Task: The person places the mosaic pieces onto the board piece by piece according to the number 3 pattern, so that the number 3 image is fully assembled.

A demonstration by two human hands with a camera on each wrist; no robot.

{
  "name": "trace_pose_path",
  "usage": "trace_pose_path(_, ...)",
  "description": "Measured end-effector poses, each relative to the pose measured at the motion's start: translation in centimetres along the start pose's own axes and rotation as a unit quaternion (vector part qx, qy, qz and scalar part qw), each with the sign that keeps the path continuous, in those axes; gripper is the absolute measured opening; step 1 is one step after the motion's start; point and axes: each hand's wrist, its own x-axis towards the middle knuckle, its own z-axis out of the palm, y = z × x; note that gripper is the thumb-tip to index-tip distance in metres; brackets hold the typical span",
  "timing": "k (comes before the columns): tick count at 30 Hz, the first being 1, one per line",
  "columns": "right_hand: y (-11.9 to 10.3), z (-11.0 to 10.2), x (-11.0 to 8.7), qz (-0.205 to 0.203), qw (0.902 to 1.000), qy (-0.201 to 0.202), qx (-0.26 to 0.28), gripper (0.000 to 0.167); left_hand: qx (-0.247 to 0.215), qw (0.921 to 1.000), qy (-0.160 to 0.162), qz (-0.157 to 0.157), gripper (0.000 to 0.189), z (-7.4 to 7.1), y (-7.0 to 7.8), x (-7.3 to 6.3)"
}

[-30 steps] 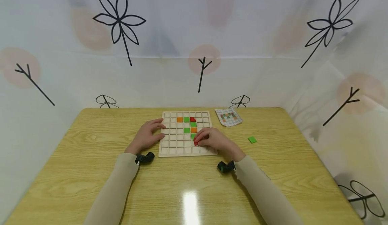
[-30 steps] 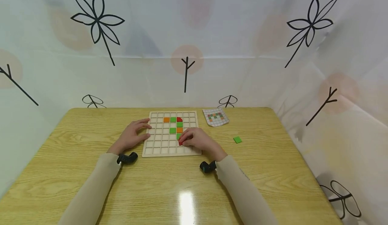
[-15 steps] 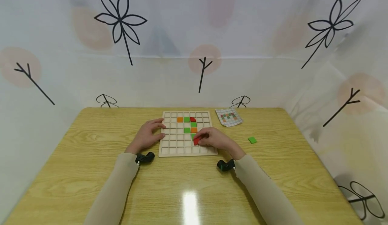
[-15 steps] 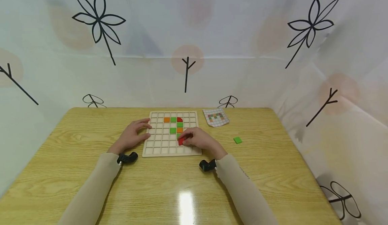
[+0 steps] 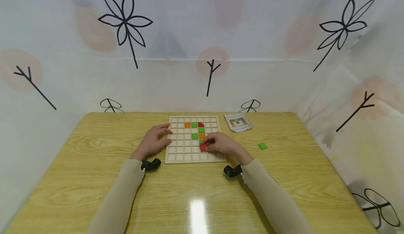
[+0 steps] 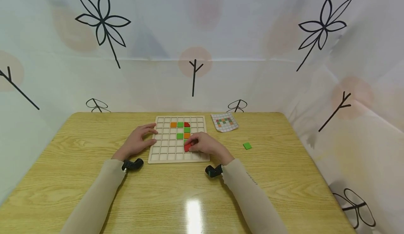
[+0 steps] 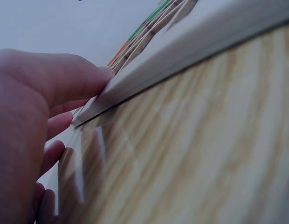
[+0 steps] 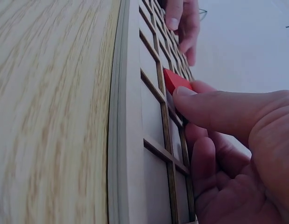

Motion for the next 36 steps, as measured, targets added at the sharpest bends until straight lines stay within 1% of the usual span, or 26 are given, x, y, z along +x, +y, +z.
trace_pose_path(8,-0.33,0.21,0.14,0.012,0.9999,0.002,-0.005,0.018,0.002,1.0,0.002,0.006,0.029,0.04,-0.05,-0.05)
trace_pose_path(12,-0.35,0.31,0.24,0.015,0.9998,0.004,-0.008,0.018,0.002,1.0,0.0,0.003,0.029,0.05,-0.06,0.04)
trace_pose_path(17,-0.37,0.32,0.27,0.011,0.9999,0.002,-0.012,0.019,0.0,1.0,-0.002,0.001,0.029,0.09,-0.18,0.06)
trace_pose_path(29,-0.54,0.35,0.2,0.006,1.0,0.002,0.004,0.022,0.001,1.0,-0.004,-0.003,0.03,0.08,-0.37,0.11)
trace_pose_path(36,-0.47,0.43,0.14,0.008,0.9998,0.016,0.013,0.021,0.006,1.0,-0.001,0.0,0.029,0.22,-0.56,0.17)
